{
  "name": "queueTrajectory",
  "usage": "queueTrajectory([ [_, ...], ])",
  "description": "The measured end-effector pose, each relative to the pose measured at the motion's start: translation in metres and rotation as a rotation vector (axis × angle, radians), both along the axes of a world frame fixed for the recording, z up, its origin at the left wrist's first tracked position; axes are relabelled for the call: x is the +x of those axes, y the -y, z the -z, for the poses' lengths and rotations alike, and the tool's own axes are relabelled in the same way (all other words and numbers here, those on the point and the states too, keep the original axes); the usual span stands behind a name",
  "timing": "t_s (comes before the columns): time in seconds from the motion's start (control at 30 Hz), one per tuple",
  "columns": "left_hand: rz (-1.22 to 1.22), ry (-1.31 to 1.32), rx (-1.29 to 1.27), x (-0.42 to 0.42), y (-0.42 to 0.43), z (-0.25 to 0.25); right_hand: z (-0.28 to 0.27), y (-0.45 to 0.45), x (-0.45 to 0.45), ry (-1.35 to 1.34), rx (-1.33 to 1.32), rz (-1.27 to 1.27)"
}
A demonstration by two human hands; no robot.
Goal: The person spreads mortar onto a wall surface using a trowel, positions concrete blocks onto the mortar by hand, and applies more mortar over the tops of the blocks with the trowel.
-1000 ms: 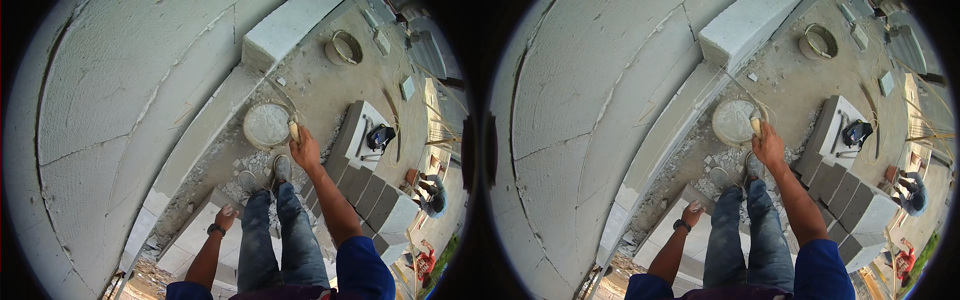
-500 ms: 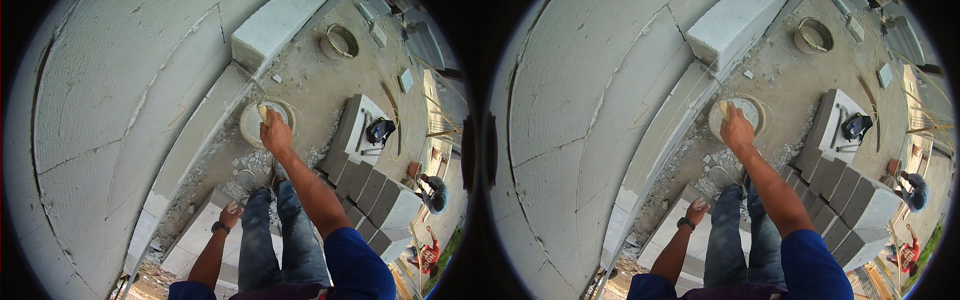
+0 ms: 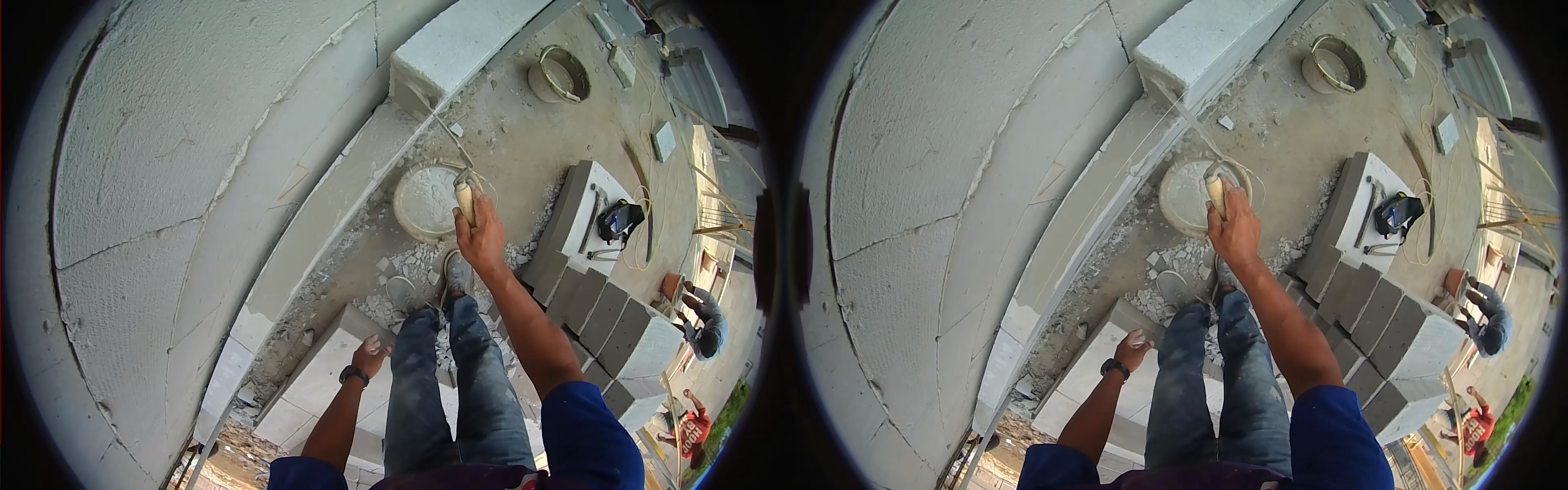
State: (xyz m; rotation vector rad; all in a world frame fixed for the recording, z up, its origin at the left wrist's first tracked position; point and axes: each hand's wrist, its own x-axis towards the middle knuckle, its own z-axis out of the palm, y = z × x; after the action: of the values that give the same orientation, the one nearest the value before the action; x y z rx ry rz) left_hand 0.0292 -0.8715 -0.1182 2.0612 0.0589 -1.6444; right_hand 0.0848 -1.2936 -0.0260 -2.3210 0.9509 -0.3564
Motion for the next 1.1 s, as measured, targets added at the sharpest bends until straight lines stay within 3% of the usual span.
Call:
queueTrajectory([
  [0.1,-0.012,0.000,-0.012,-0.005,-0.001,0.003,0.007,0.004,-0.013,0.056,-0.130,-0.031],
  [0.2,-0.017,0.003,-0.024,-0.008,0.001,0.005,0.005,0.009,-0.016,-0.149,-0.037,-0.051],
  [0.43,-0.045,0.009,-0.052,-0.002,0.010,0.005,0.020,0.023,0.006,-0.203,-0.003,-0.051],
  [0.73,-0.055,-0.008,-0.033,-0.002,0.012,0.005,-0.032,0.033,-0.006,-0.136,0.076,-0.086],
  [1.0,-0.067,-0.017,-0.039,-0.008,0.010,0.012,0.010,0.040,0.021,-0.294,0.110,-0.124],
  [1.1,-0.070,-0.020,-0.034,-0.007,0.008,0.011,0.011,0.043,0.028,-0.202,0.118,-0.093],
])
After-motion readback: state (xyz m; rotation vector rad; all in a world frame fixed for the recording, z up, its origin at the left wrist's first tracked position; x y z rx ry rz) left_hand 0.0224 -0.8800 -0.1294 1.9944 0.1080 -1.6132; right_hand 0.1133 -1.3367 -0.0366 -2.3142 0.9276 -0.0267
